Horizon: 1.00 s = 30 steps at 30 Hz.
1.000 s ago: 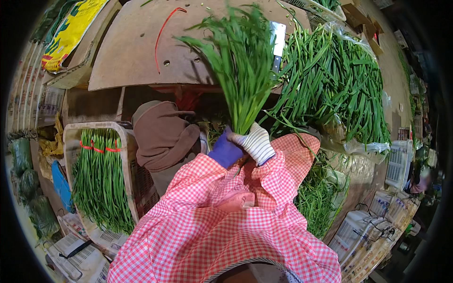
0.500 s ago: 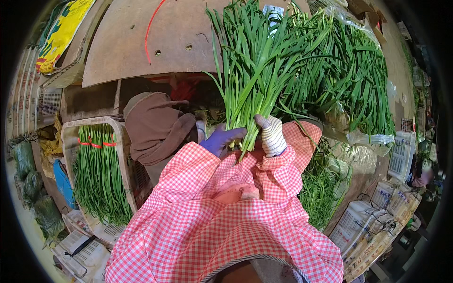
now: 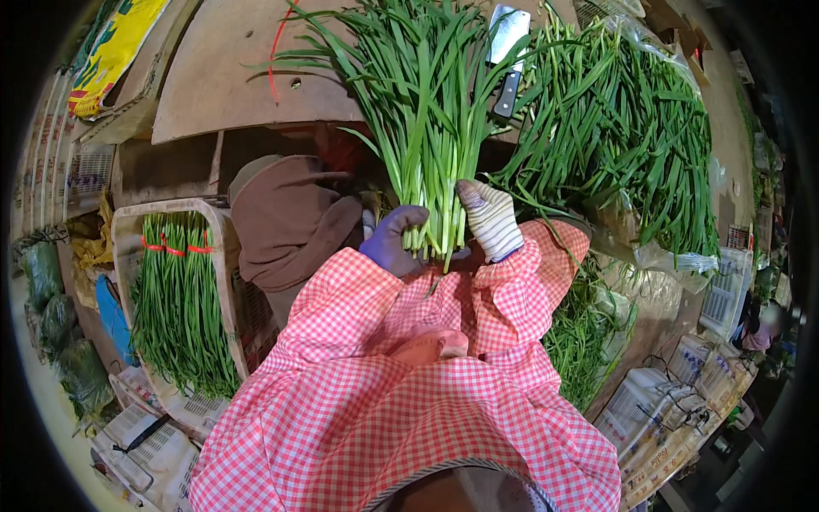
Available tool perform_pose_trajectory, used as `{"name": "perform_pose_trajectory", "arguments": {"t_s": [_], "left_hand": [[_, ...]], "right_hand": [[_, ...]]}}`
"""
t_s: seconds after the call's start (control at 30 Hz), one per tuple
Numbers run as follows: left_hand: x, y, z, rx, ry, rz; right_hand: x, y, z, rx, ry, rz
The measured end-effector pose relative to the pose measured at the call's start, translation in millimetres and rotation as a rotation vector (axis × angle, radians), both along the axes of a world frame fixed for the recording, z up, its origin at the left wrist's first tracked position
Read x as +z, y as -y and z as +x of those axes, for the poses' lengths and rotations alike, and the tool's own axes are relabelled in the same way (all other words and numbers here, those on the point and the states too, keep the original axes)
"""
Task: The person gathers green leafy vegetables, aligns them into bunches, and secures each bunch with a red rubber band. The person places the finished bundles into a white basket and continues processing additional bunches from a pile on the table.
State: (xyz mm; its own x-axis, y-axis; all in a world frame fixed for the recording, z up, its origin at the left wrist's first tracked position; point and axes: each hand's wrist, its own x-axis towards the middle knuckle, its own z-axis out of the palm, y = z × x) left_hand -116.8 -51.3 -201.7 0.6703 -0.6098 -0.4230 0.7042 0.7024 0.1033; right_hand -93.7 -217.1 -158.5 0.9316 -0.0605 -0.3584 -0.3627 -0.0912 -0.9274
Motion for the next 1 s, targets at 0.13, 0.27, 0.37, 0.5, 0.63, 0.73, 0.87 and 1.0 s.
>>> {"name": "perform_pose_trajectory", "arguments": {"t_s": [0.13,0.27,0.37,0.5,0.63,0.73,0.87,1.0], "left_hand": [[-12.3,-2.3,4.9,-0.054,-0.046,-0.155],[-7.5,-2.7,5.7,-0.218,0.341,-0.010],[9.7,-5.9,12.8,-0.289,1.169,0.573],[-18.0,-13.2,8.5,-0.146,1.526,0.839],[-9.9,-13.3,-6.2,-0.011,1.208,0.860],[-11.2,-9.6,-9.1,0.134,1.162,0.827],[-57.2,-7.8,-13.1,-0.002,0.597,0.330],[-3.0,0.9,4.5,-0.093,0.029,-0.022]], "right_hand": [[-4.3,11.3,8.6,0.351,0.087,-0.683],[-13.9,13.5,-3.9,0.140,0.116,-0.317],[7.5,15.0,-3.1,0.125,0.053,-0.345],[24.2,-7.7,4.7,0.246,-0.088,-0.501],[17.1,-0.6,-7.1,0.089,-0.072,-0.134],[20.6,-1.0,-13.2,0.123,-0.078,-0.165],[15.5,1.4,-3.5,0.390,-0.090,-0.516],[41.3,19.6,-22.3,0.150,0.139,-0.480]]}}
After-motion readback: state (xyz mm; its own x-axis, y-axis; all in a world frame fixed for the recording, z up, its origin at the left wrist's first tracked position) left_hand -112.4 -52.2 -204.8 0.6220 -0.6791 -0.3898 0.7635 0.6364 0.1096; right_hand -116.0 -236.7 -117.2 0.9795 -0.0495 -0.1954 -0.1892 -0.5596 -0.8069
